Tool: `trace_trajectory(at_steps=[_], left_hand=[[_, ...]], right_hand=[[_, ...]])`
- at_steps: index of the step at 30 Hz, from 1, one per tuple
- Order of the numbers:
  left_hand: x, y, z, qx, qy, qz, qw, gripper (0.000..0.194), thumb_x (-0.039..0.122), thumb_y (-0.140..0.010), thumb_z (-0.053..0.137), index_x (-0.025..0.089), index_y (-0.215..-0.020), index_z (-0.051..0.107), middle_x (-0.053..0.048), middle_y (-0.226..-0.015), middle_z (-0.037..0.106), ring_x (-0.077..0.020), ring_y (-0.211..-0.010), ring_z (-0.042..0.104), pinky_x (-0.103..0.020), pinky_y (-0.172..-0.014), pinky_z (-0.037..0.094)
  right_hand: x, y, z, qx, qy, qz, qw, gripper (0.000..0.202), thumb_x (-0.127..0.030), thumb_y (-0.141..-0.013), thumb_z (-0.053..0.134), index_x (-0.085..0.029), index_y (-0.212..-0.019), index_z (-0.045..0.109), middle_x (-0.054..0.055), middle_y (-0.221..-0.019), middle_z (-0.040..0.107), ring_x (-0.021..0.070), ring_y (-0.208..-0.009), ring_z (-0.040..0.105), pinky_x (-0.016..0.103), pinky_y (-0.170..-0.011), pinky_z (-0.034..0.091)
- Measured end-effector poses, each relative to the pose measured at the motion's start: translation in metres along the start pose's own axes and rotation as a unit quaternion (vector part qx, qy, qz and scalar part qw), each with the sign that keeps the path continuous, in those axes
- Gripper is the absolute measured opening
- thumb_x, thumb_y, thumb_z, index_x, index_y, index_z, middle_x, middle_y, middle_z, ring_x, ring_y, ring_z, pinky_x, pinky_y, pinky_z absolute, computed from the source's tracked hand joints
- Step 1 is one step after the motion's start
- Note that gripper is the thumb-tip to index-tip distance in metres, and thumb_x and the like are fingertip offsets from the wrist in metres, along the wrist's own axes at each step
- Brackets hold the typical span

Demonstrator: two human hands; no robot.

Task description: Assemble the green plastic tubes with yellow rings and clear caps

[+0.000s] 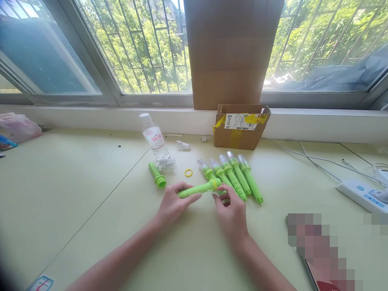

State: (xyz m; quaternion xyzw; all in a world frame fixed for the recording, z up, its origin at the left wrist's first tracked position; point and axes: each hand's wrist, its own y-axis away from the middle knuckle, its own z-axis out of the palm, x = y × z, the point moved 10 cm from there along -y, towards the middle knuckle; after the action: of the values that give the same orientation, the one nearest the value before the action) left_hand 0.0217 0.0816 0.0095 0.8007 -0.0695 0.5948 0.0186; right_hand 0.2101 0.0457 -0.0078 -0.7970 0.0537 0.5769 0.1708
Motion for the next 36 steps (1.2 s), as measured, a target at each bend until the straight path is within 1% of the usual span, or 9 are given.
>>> trace_trajectory(at_steps=[3, 6, 9, 12, 15, 20, 25, 29, 36], left_hand=[[-0.002, 0.000, 0.001, -0.008, 0.009, -0.018, 1.000, 0.032, 0.047, -0.066, 0.073, 0.016, -0.071, 0.065, 0.003, -0.056, 0.054, -0.0090, -0.047, 0.046, -0.021, -0.043, 0.036], [-0.007, 0.001, 0.005, -0.035, 0.022, -0.052, 0.998, 0.037, 0.050, -0.066, 0.071, 0.016, -0.063, 0.060, 0.004, -0.050, 0.049, -0.0068, -0.040, 0.042, -0.020, -0.038, 0.031], [-0.010, 0.001, 0.010, -0.067, 0.031, -0.083, 0.994, 0.039, 0.051, -0.069, 0.069, 0.015, -0.060, 0.056, 0.003, -0.053, 0.052, -0.0058, -0.037, 0.043, -0.019, -0.037, 0.030], [-0.008, 0.000, 0.012, -0.073, 0.057, -0.079, 0.993, 0.032, 0.044, -0.067, 0.072, 0.017, -0.072, 0.056, 0.004, -0.060, 0.055, -0.0062, -0.042, 0.048, -0.018, -0.040, 0.036], [-0.005, 0.000, 0.012, -0.074, 0.080, -0.058, 0.992, 0.034, 0.035, -0.063, 0.077, 0.020, -0.085, 0.056, 0.004, -0.068, 0.059, -0.0063, -0.046, 0.050, -0.017, -0.041, 0.038], [-0.009, -0.001, 0.006, -0.040, 0.061, -0.053, 0.996, 0.030, 0.034, -0.063, 0.077, 0.018, -0.081, 0.061, 0.002, -0.067, 0.061, -0.0058, -0.044, 0.048, -0.018, -0.039, 0.038], [-0.009, -0.002, 0.001, -0.013, 0.074, -0.057, 0.996, 0.032, 0.039, -0.062, 0.078, 0.017, -0.083, 0.067, 0.003, -0.063, 0.058, -0.0070, -0.042, 0.050, -0.021, -0.040, 0.043], [-0.007, -0.002, 0.002, -0.027, 0.079, -0.065, 0.994, 0.030, 0.041, -0.063, 0.077, 0.016, -0.076, 0.068, 0.003, -0.059, 0.058, -0.0067, -0.040, 0.049, -0.021, -0.039, 0.041], [-0.017, 0.000, 0.015, -0.095, 0.076, -0.113, 0.986, 0.032, 0.046, -0.073, 0.068, 0.015, -0.074, 0.060, 0.003, -0.056, 0.056, -0.0058, -0.036, 0.047, -0.019, -0.038, 0.035]], right_hand=[[-0.002, 0.000, -0.001, 0.002, 0.001, -0.004, 1.000, 0.028, -0.045, -0.080, 0.064, -0.021, -0.092, 0.060, 0.001, -0.067, 0.060, 0.0146, -0.054, 0.052, 0.027, -0.047, 0.045], [-0.004, 0.001, -0.002, 0.010, -0.013, -0.007, 1.000, 0.028, -0.045, -0.079, 0.065, -0.020, -0.089, 0.059, 0.007, -0.089, 0.066, 0.0163, -0.063, 0.059, 0.027, -0.049, 0.049], [-0.003, 0.001, 0.000, 0.004, -0.021, -0.004, 1.000, 0.028, -0.045, -0.078, 0.066, -0.020, -0.089, 0.059, 0.010, -0.106, 0.066, 0.0158, -0.065, 0.060, 0.027, -0.052, 0.050], [-0.001, 0.001, -0.001, 0.009, -0.012, -0.006, 1.000, 0.027, -0.045, -0.078, 0.066, -0.021, -0.086, 0.059, 0.009, -0.109, 0.066, 0.0124, -0.057, 0.055, 0.027, -0.049, 0.048], [-0.002, 0.001, -0.004, 0.027, -0.010, -0.013, 1.000, 0.027, -0.046, -0.078, 0.066, -0.021, -0.084, 0.059, 0.009, -0.111, 0.065, 0.0105, -0.053, 0.050, 0.027, -0.047, 0.046], [-0.002, 0.001, -0.002, 0.020, -0.018, -0.013, 1.000, 0.030, -0.047, -0.077, 0.067, -0.020, -0.086, 0.059, 0.010, -0.109, 0.065, 0.0106, -0.052, 0.049, 0.027, -0.047, 0.046], [-0.003, 0.002, -0.002, 0.018, -0.003, -0.012, 1.000, 0.030, -0.048, -0.078, 0.065, -0.020, -0.090, 0.058, 0.009, -0.101, 0.067, 0.0148, -0.061, 0.058, 0.027, -0.050, 0.048], [-0.005, 0.002, -0.002, 0.016, 0.003, -0.016, 1.000, 0.025, -0.044, -0.081, 0.063, -0.021, -0.091, 0.059, 0.008, -0.099, 0.067, 0.0144, -0.061, 0.058, 0.027, -0.050, 0.047], [-0.003, 0.001, 0.001, -0.002, -0.004, -0.021, 1.000, 0.022, -0.041, -0.082, 0.063, -0.021, -0.090, 0.059, 0.010, -0.118, 0.062, 0.0144, -0.065, 0.058, 0.028, -0.052, 0.049]])
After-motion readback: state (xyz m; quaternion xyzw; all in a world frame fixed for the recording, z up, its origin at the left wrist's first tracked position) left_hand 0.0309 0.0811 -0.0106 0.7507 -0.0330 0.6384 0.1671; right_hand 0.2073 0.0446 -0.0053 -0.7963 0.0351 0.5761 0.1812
